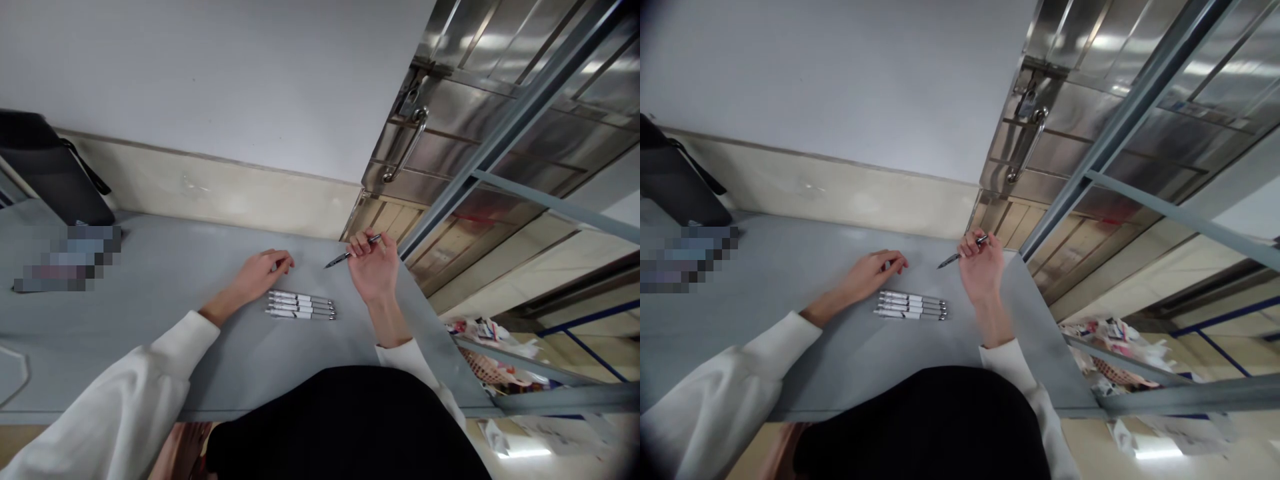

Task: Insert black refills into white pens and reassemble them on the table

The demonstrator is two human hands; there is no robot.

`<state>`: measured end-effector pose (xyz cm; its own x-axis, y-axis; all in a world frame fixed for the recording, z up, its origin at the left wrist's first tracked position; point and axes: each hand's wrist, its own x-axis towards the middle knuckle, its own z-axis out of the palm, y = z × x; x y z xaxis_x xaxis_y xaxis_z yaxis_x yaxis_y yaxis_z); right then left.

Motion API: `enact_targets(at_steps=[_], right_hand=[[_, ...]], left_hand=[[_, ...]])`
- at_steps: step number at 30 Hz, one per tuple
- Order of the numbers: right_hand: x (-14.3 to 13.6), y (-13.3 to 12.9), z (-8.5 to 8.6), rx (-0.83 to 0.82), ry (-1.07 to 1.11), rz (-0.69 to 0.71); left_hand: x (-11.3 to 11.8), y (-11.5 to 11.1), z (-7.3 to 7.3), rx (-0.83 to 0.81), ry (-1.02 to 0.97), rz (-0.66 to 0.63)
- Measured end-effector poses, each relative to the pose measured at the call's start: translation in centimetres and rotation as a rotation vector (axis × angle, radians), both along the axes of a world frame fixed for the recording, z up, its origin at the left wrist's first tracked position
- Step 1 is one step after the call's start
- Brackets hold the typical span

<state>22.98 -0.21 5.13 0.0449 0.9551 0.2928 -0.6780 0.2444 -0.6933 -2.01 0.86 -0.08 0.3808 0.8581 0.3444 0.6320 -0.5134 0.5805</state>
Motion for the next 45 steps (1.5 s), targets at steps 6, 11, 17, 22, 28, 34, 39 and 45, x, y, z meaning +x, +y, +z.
enact_targets(at_steps=[6, 11, 17, 22, 28, 34, 39, 45], right_hand=[[0.1, -0.07, -0.03, -0.015, -0.015, -0.006], [0.2, -0.06, -0.13, 0.017, 0.046, 0.002], [0.15, -0.03, -0.12, 0.017, 0.096, 0.052], [0.07, -0.07, -0.09, 0.011, 0.043, -0.001], [0.01, 0.04, -0.13, -0.004, -0.024, -0.046], [0.02, 0.12, -0.12, -0.019, -0.059, -0.065], [0.19, 0.08, -0.2, 0.0, -0.081, -0.073], [0.12, 0.2, -0.08, 0.04, -0.143, -0.094]], left_hand=[[-0.06, 0.09, -0.12, -0.005, 0.012, 0.0], [0.01, 0.02, 0.06, -0.019, 0.025, 0.002], [0.08, -0.09, 0.22, -0.034, 0.023, -0.002], [0.06, -0.01, -0.01, -0.035, 0.031, 0.0], [0.05, 0.0, -0.12, -0.037, 0.027, -0.009], [0.0, 0.03, -0.23, -0.027, 0.026, -0.013], [0.04, 0.08, -0.25, -0.027, 0.019, -0.014], [0.07, -0.03, -0.19, -0.028, -0.028, -0.031]])
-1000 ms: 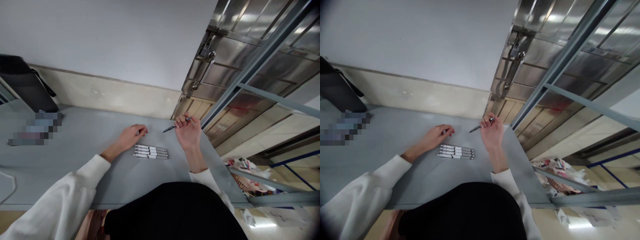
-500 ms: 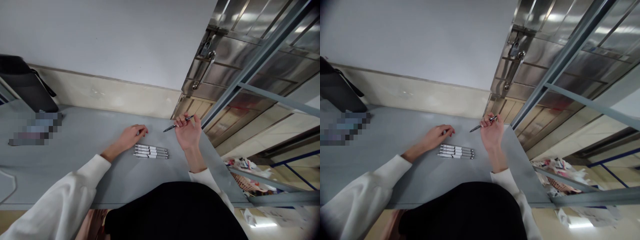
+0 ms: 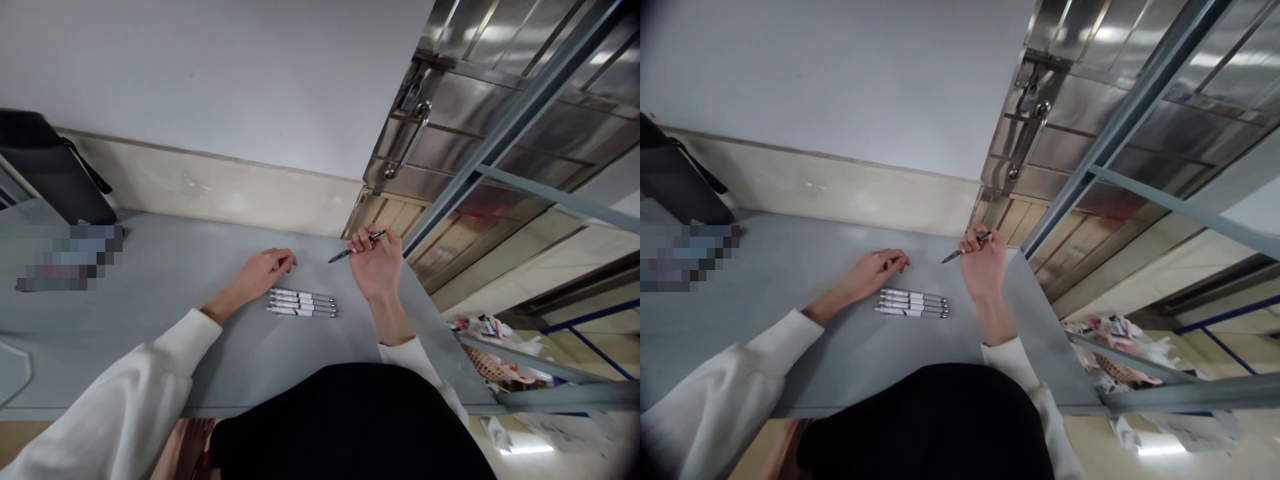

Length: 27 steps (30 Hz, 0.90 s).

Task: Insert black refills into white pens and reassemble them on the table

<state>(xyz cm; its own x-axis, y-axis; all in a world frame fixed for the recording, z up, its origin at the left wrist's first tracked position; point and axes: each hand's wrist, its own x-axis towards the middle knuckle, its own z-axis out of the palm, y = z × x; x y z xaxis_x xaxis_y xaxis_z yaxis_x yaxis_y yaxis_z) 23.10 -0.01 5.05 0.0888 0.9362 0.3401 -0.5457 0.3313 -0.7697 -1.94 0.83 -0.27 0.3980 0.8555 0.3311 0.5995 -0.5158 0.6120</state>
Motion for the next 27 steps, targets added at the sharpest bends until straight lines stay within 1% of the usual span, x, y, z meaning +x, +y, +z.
enact_targets(at_steps=[3, 6, 10, 12, 14, 16, 18, 19, 21, 23, 27], right_hand=[[-0.6, 0.6, -0.5, 0.012, -0.091, -0.026], [-1.3, 1.3, -1.7, 0.016, -0.269, -0.052], [-2.1, 1.2, -3.1, 0.125, -0.644, 0.026], [-2.5, 0.6, -3.3, 0.177, -0.8, 0.079], [-2.7, 0.1, -3.2, 0.199, -0.89, 0.123], [-2.7, -0.2, -3.1, 0.2, -0.944, 0.154], [-2.3, 0.0, -3.2, 0.155, -1.004, 0.129], [-2.0, 0.3, -3.3, 0.109, -1.037, 0.082], [-0.9, 1.0, -3.6, -0.016, -1.087, -0.073], [0.1, 1.8, -4.0, -0.104, -1.075, -0.168], [1.4, 2.8, -4.6, -0.074, -0.952, -0.104]], left_hand=[[0.2, -0.2, 0.0, -0.026, -0.126, -0.036], [0.5, -0.5, 0.0, -0.019, -0.242, -0.104], [1.0, -0.8, 0.0, 0.006, -0.311, -0.184], [1.2, -1.0, 0.1, 0.021, -0.336, -0.187], [1.3, -1.1, 0.2, 0.04, -0.338, -0.156], [1.5, -1.1, 0.3, 0.04, -0.329, -0.111], [1.5, -1.1, 0.5, 0.005, -0.348, -0.067], [1.5, -1.0, 0.5, -0.023, -0.373, -0.04], [1.3, -0.7, 0.6, -0.087, -0.443, 0.015], [1.2, -0.3, 0.6, -0.148, -0.526, 0.057], [0.7, 0.5, 0.3, -0.216, -0.647, 0.091]])
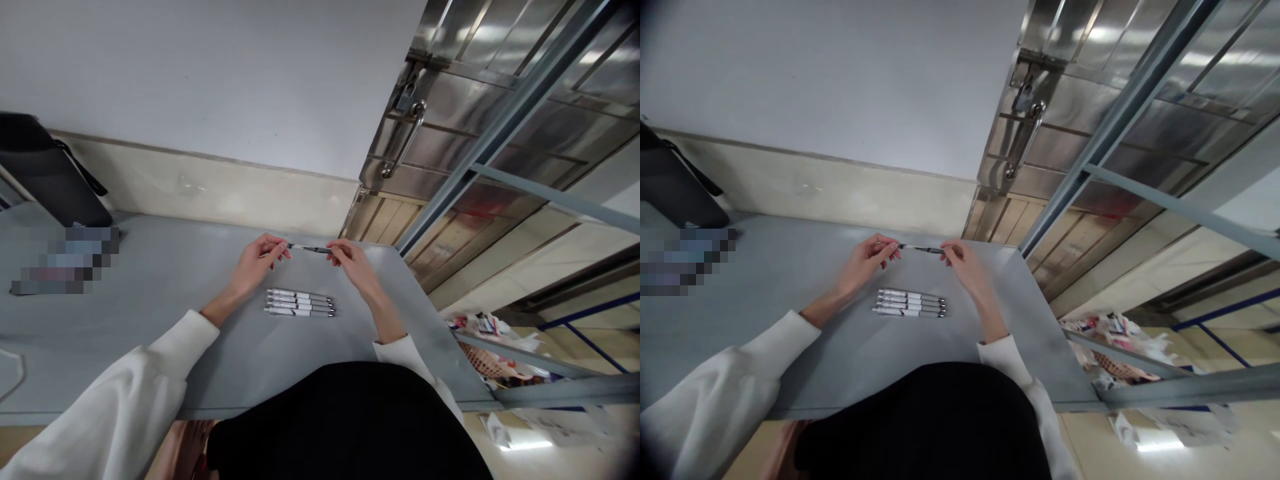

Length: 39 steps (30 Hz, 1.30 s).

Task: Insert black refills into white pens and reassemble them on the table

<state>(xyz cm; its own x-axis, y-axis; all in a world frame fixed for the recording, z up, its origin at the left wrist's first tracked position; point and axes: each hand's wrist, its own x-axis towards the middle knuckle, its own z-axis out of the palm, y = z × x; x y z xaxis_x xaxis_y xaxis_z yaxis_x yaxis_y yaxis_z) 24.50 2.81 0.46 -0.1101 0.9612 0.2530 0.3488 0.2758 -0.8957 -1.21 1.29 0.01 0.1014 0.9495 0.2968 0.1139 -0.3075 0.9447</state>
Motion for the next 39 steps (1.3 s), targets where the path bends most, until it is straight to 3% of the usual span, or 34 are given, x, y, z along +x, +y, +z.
enact_targets(at_steps=[9, 15, 21, 29, 39], right_hand=[[0.1, -0.5, 0.8, 0.029, 0.086, 0.034], [0.6, -1.6, 0.8, -0.006, -0.008, 0.131], [0.9, -2.7, 1.1, -0.117, -0.149, 0.251], [1.7, -2.7, 0.2, -0.2, -0.217, 0.401], [1.7, -2.9, 0.1, -0.178, -0.317, 0.435]], left_hand=[[-0.8, 0.5, 0.2, 0.017, 0.032, -0.078], [-2.6, 0.2, 0.7, 0.142, 0.32, -0.045], [-4.2, 0.0, 0.5, 0.141, 0.514, -0.241], [-4.2, -0.3, 0.7, 0.132, 0.621, -0.319], [-4.1, -0.8, 1.0, 0.093, 0.657, -0.382]])
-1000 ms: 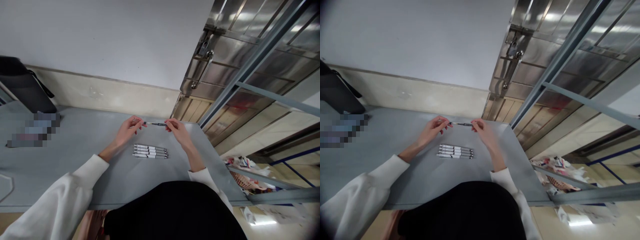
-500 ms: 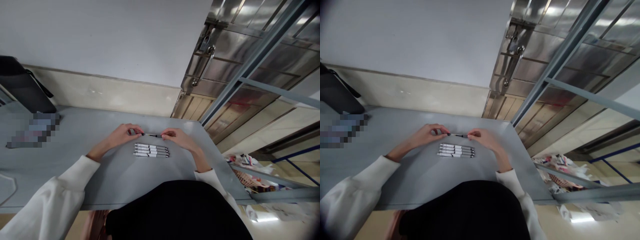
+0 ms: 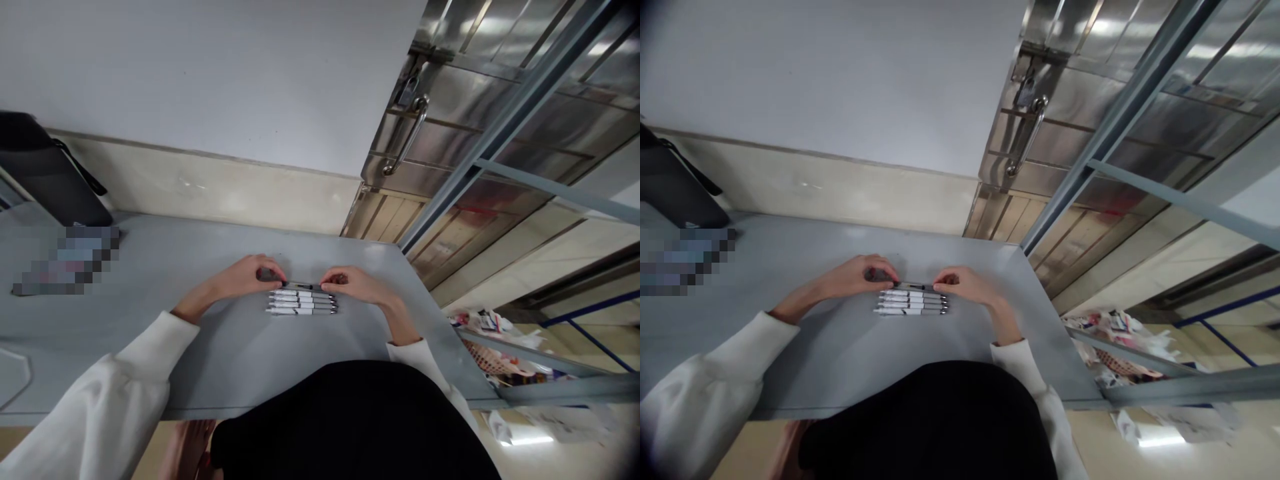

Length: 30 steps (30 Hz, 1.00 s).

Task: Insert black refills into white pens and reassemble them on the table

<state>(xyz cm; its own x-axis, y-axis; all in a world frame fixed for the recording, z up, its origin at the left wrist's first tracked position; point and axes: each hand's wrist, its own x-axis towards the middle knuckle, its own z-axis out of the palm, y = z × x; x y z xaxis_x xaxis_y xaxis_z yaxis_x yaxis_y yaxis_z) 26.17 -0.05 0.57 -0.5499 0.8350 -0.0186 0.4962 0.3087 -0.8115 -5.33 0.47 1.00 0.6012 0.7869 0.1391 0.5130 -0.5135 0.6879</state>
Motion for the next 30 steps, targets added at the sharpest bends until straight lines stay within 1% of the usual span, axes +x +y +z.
enact_targets(at_steps=[9, 14, 21, 26, 30], right_hand=[[0.0, 0.1, -0.1, -0.013, -0.022, -0.005], [-0.1, -0.1, 0.0, -0.018, -0.026, -0.014], [-0.2, -0.3, 0.1, -0.049, -0.033, -0.032], [-0.3, -0.2, -0.7, -0.013, -0.048, -0.091], [-0.5, -0.4, -1.6, 0.044, -0.006, -0.176]], left_hand=[[0.1, 0.0, 0.1, -0.015, -0.023, -0.054], [0.0, -0.1, 0.2, -0.015, -0.002, -0.054], [0.0, 0.2, -0.4, -0.011, 0.007, -0.023], [0.3, 0.3, -0.8, 0.045, 0.001, 0.008], [0.3, 0.5, -1.2, 0.09, -0.046, 0.078]])
